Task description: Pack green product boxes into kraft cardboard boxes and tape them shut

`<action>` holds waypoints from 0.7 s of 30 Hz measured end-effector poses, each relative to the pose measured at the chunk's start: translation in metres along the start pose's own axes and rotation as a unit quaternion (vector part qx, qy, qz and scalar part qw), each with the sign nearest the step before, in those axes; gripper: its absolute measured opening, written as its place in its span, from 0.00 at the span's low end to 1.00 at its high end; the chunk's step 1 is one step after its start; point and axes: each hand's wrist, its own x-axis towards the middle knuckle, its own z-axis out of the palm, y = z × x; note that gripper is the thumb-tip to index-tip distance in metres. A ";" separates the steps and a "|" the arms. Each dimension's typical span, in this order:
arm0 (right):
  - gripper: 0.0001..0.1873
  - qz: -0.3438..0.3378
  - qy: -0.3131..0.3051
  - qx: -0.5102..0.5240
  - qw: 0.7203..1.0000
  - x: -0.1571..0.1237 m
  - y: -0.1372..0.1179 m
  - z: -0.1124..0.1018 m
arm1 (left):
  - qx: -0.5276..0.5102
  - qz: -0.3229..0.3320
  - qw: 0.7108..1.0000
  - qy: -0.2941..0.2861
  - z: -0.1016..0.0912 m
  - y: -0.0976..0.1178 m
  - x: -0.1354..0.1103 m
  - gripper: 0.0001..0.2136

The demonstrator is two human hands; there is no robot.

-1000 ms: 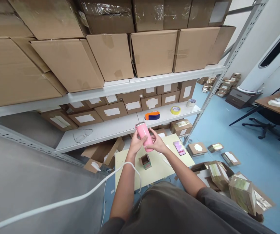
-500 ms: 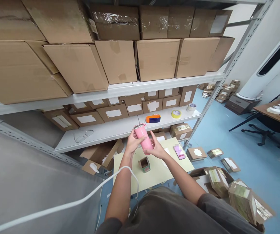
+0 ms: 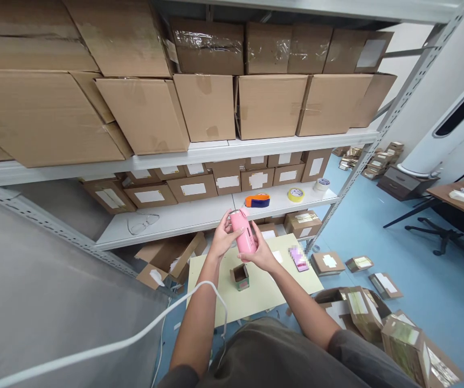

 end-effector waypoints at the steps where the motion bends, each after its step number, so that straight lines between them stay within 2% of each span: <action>1: 0.76 0.006 -0.013 0.010 1.000 0.000 -0.002 -0.002 | 0.000 -0.003 1.000 -0.003 0.000 -0.001 0.000 0.54; 4: 0.74 0.011 -0.033 0.019 0.999 0.002 -0.006 -0.007 | -0.010 -0.006 1.000 -0.028 -0.001 -0.002 -0.001 0.53; 7: 0.73 0.008 -0.011 0.003 1.000 0.003 -0.003 -0.010 | 0.009 0.004 1.000 -0.028 -0.002 0.001 -0.001 0.46; 13: 0.71 0.036 -0.006 -0.048 0.998 0.002 0.024 -0.007 | 0.093 -0.001 0.995 -0.024 -0.007 0.005 0.007 0.37; 18: 0.71 0.032 -0.027 -0.113 0.993 0.002 0.069 -0.021 | 0.100 0.001 0.995 0.012 -0.020 -0.025 0.008 0.32; 21: 0.69 0.101 -0.019 -0.155 0.983 0.000 0.113 -0.037 | 0.097 -0.010 0.994 0.044 -0.029 -0.054 0.000 0.32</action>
